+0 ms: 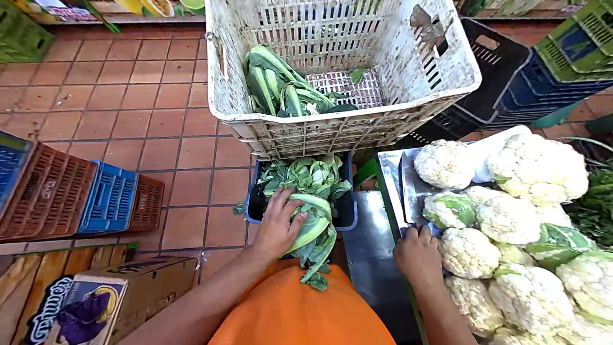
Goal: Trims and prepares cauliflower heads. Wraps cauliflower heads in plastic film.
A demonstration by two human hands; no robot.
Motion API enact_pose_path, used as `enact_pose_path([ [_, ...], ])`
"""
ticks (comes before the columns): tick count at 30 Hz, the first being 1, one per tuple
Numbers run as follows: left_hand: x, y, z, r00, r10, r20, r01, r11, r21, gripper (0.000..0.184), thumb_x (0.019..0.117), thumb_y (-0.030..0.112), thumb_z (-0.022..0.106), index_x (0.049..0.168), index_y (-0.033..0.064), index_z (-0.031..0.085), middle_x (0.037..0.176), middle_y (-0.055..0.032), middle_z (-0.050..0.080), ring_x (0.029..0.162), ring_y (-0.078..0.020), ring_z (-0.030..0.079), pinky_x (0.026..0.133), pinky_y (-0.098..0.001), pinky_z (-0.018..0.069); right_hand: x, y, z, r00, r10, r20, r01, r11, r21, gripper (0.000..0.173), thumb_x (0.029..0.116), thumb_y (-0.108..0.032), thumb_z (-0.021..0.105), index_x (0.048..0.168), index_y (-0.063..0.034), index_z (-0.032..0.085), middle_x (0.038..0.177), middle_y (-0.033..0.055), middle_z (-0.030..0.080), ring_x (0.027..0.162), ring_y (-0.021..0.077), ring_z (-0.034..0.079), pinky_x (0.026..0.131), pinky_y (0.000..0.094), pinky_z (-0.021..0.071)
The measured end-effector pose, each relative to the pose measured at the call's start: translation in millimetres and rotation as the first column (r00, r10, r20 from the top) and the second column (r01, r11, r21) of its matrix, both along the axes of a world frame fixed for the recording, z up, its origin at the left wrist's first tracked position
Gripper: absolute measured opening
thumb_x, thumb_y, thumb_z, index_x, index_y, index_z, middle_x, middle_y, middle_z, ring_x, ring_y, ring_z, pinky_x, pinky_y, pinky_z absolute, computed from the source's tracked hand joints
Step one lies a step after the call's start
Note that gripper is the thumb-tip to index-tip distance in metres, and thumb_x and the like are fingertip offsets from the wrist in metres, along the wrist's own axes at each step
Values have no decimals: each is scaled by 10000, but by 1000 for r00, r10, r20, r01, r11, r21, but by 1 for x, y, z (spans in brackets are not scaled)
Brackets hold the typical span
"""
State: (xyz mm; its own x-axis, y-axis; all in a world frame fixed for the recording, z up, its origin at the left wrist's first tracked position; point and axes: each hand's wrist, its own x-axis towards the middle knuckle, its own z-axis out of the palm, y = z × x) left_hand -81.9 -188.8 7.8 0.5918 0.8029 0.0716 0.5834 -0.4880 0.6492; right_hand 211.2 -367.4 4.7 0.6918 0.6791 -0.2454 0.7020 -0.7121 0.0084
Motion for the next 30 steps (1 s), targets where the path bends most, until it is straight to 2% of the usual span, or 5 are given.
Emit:
enact_pose_path([
  [6,6,0,7,995,9,-95,-10,1000,-5,447,1070,466,385,1283,210,684,1616,-64,393,1544,-335,241,1208,-548,318,-4,12,-6,986,-134,-102,141,988,68,687,853,-117,728,1453,37,432,1192,313,612,1029,483,667,809,625,566],
  [11,12,1,6,993,18,-116,-15,999,30,461,1070,434,351,1280,178,671,1597,-88,418,1528,-351,281,1187,-548,357,-26,3,15,942,-25,-336,125,952,280,196,889,-144,662,1014,6,651,893,177,635,795,352,644,690,572,534],
  [19,27,9,5,986,101,-133,-95,994,52,419,1059,379,392,1238,114,663,1469,-90,545,1427,-299,446,1117,-511,439,-119,14,14,852,391,-348,-149,819,554,409,1048,-284,496,1307,18,591,937,92,727,770,221,725,694,443,623],
  [24,35,19,8,970,130,-206,-137,990,-19,438,1069,395,353,1226,124,660,1444,-65,567,1394,-264,485,1076,-494,471,-128,22,83,878,453,-153,-49,404,914,353,1099,-409,416,1234,-106,535,758,7,600,570,87,601,509,299,565],
  [30,42,17,10,961,174,-216,-180,984,-9,435,1066,399,384,1179,79,657,1409,-109,571,1333,-311,527,1009,-504,513,-143,46,36,902,46,-429,-152,965,-216,385,1076,-294,407,1401,-94,458,1209,157,660,1023,325,715,848,495,590],
])
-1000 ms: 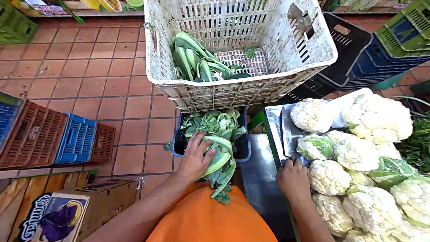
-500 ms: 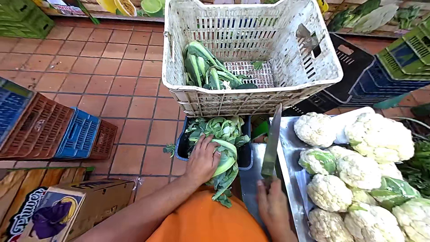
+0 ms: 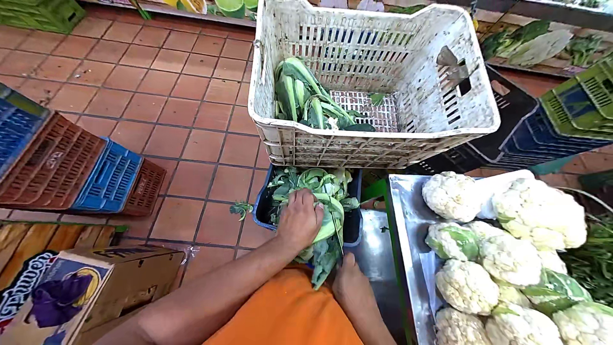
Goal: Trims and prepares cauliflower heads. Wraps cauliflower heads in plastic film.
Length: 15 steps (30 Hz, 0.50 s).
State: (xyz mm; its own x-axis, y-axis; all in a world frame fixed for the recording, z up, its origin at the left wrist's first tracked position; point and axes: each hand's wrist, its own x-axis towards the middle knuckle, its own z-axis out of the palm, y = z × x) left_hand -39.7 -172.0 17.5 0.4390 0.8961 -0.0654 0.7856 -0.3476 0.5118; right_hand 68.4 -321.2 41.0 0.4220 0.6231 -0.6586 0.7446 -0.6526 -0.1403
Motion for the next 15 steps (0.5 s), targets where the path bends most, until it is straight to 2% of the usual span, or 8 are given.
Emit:
enact_pose_path([
  [2,-3,7,0,1000,5,8,-4,999,-54,432,1067,406,394,1200,85,651,1429,-100,564,1335,-294,534,1004,-484,521,2,6,0,999,27,-27,-27,999,-32,369,1082,-307,398,1377,-97,467,1153,152,679,1027,320,713,849,488,587],
  [4,-9,9,-1,1000,-8,27,11,995,-103,431,1073,418,393,1224,97,638,1458,-84,544,1345,-277,530,1009,-480,525,6,2,0,995,44,-91,-42,999,17,372,1089,-330,399,1360,-88,478,1090,155,693,1018,324,713,859,492,580],
  [8,-12,17,-2,997,-51,51,56,991,-121,417,1074,406,399,1205,96,646,1446,-82,557,1316,-285,555,979,-514,534,13,1,0,982,37,-183,-27,998,59,434,1089,-402,404,1361,-73,481,1065,159,694,1017,329,707,880,502,570],
  [11,-12,29,11,995,-88,55,98,971,-218,372,1063,356,439,1249,113,651,1435,-112,549,1348,-312,517,1042,-547,494,13,4,3,982,10,-190,0,999,50,484,1087,-472,374,1334,-77,508,1051,161,697,1002,338,710,854,524,572],
  [12,-9,29,18,994,-107,25,109,973,-201,362,1054,340,455,1261,125,659,1443,-124,536,1362,-331,495,1052,-563,480,12,6,4,983,5,-184,0,1000,30,487,1089,-477,363,1334,-82,508,1060,162,697,1009,340,710,851,530,572],
  [13,-5,26,26,989,-143,-30,136,977,-162,385,1048,364,463,1284,132,659,1478,-139,509,1400,-358,450,1065,-599,452,12,7,5,984,1,-177,0,1000,8,486,1090,-479,355,1329,-84,508,1067,162,695,1018,341,709,851,530,572],
  [15,4,9,38,952,-241,-188,214,965,-153,621,1017,619,422,1402,163,592,1599,-130,388,1511,-393,288,1115,-705,336,11,10,7,985,-18,-174,13,1000,-27,489,1091,-481,355,1330,-83,511,1080,159,697,1038,340,705,867,526,568],
])
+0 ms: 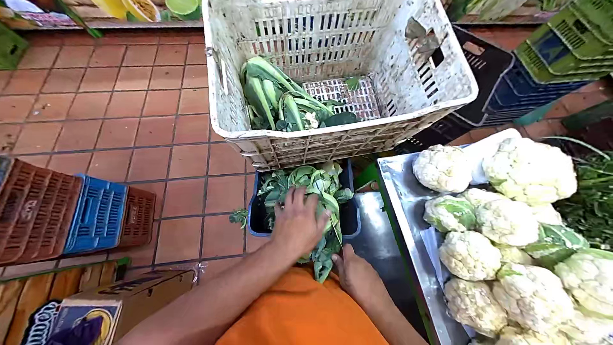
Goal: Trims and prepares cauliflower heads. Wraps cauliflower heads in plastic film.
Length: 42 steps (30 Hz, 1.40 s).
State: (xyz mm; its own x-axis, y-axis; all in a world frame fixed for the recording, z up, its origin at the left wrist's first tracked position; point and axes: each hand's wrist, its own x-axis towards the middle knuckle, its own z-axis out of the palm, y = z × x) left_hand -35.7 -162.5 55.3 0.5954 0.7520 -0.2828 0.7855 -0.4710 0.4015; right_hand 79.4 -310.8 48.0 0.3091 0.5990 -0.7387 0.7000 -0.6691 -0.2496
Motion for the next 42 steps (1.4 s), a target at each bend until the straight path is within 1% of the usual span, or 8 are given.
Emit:
enact_pose_path([
  [3,3,-16,-15,985,-95,-146,99,995,19,925,877,815,489,1549,183,426,1689,-133,201,1543,-440,168,1090,-748,317,3,2,-2,999,-23,-25,24,999,24,508,1082,-517,361,1283,-84,533,1029,146,698,1004,324,707,860,515,568],
  [8,-16,14,-45,964,-260,57,249,957,146,623,994,643,488,1434,210,566,1476,-134,517,1316,-389,540,913,-541,576,33,-7,-29,968,-34,-249,94,969,230,454,1071,-498,421,1167,-81,572,861,90,640,817,240,669,767,457,561],
  [12,-21,50,-44,954,-220,202,233,971,-44,552,1028,548,511,1405,154,596,1415,-92,588,1203,-286,643,968,-538,557,41,-1,-25,942,-44,-334,114,974,195,431,1078,-477,421,1197,-89,565,895,90,629,835,220,650,794,445,542],
  [17,-16,90,-39,997,65,51,-56,985,-162,628,1035,530,513,1484,91,497,1392,-188,594,1291,-371,577,1074,-622,449,27,0,-19,973,-75,-217,106,985,138,449,1079,-484,406,1214,-82,555,944,117,660,911,266,679,843,472,549],
  [23,-4,39,-10,977,-204,63,194,972,135,760,995,717,339,1523,190,481,1630,-89,370,1536,-350,263,1195,-684,222,19,6,-9,988,-104,-115,114,990,79,489,1085,-504,368,1226,-75,554,957,140,679,936,305,698,840,500,557],
  [28,-3,34,-66,963,-234,130,232,972,32,484,1059,458,401,1502,294,510,1637,-16,339,1402,-322,458,1012,-542,510,8,8,25,997,-67,-37,67,998,-8,423,1100,-436,353,1321,-106,501,1004,150,701,979,332,712,851,515,566],
  [33,-7,56,-76,979,-114,170,140,980,-144,465,1077,412,388,1508,280,501,1634,-34,345,1380,-343,490,1008,-610,500,11,-40,63,999,4,-45,-3,1000,21,422,1090,-457,377,1236,-99,548,842,143,677,815,347,710,718,519,572],
  [42,12,55,-70,988,-138,71,150,970,-189,487,1079,391,356,1554,330,440,1695,28,220,1377,-352,478,983,-602,508,17,-46,112,994,76,-79,-97,949,-299,421,1099,-440,345,1227,-84,530,948,185,689,932,392,709,763,562,564],
])
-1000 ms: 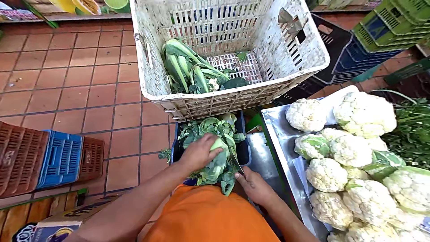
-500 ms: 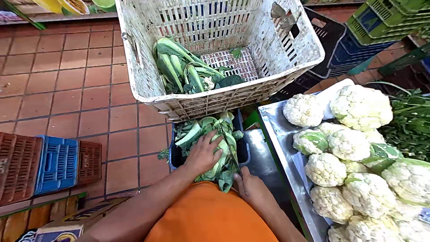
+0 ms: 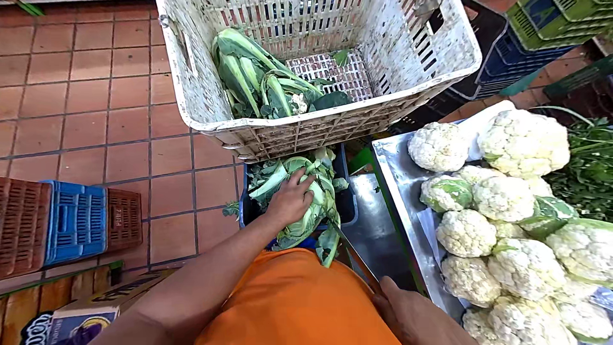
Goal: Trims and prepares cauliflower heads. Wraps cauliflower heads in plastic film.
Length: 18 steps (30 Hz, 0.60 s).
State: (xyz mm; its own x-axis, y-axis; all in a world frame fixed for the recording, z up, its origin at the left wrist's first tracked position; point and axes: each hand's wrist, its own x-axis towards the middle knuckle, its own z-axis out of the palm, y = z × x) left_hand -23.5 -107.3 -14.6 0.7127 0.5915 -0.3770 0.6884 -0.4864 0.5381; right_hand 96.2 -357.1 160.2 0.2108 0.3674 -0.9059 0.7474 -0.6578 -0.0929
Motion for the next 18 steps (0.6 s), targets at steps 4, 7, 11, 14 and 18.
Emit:
enact_pose_path([
  [4,4,-2,1,1000,9,-18,-9,1000,5,488,1077,400,356,1555,343,438,1700,52,204,1375,-355,479,971,-606,514,3,4,3,1000,24,0,-24,999,-35,421,1098,-444,344,1227,-87,527,954,193,689,936,398,709,762,579,562],
  [7,4,-2,1,1000,8,-22,-8,1000,-3,488,1084,393,345,1560,333,432,1702,52,199,1378,-357,477,972,-606,512,-1,5,-5,1000,6,12,-6,1000,-4,429,1103,-444,329,1234,-84,523,945,190,686,927,399,710,762,569,565],
  [11,2,2,3,1000,3,-17,-4,999,-37,500,1088,416,306,1572,340,409,1708,55,177,1392,-358,455,983,-609,500,-18,1,-15,992,-101,79,97,994,47,457,1106,-417,358,1281,-35,537,987,234,700,953,436,711,792,587,565],
  [14,-3,4,5,1000,-27,4,27,995,-91,630,1039,614,318,1592,316,371,1717,10,138,1457,-386,359,1027,-636,460,-26,-3,-20,983,-154,103,142,983,117,426,1101,-370,388,1325,-32,517,1035,237,694,938,436,711,779,586,565],
  [18,-5,11,9,993,-111,-44,104,984,-143,976,829,680,686,1632,331,254,1727,13,21,1465,-379,337,981,-617,506,-32,-4,-35,989,-76,126,44,969,241,561,1101,-287,379,1640,-199,248,1168,211,671,853,395,720,730,550,593],
])
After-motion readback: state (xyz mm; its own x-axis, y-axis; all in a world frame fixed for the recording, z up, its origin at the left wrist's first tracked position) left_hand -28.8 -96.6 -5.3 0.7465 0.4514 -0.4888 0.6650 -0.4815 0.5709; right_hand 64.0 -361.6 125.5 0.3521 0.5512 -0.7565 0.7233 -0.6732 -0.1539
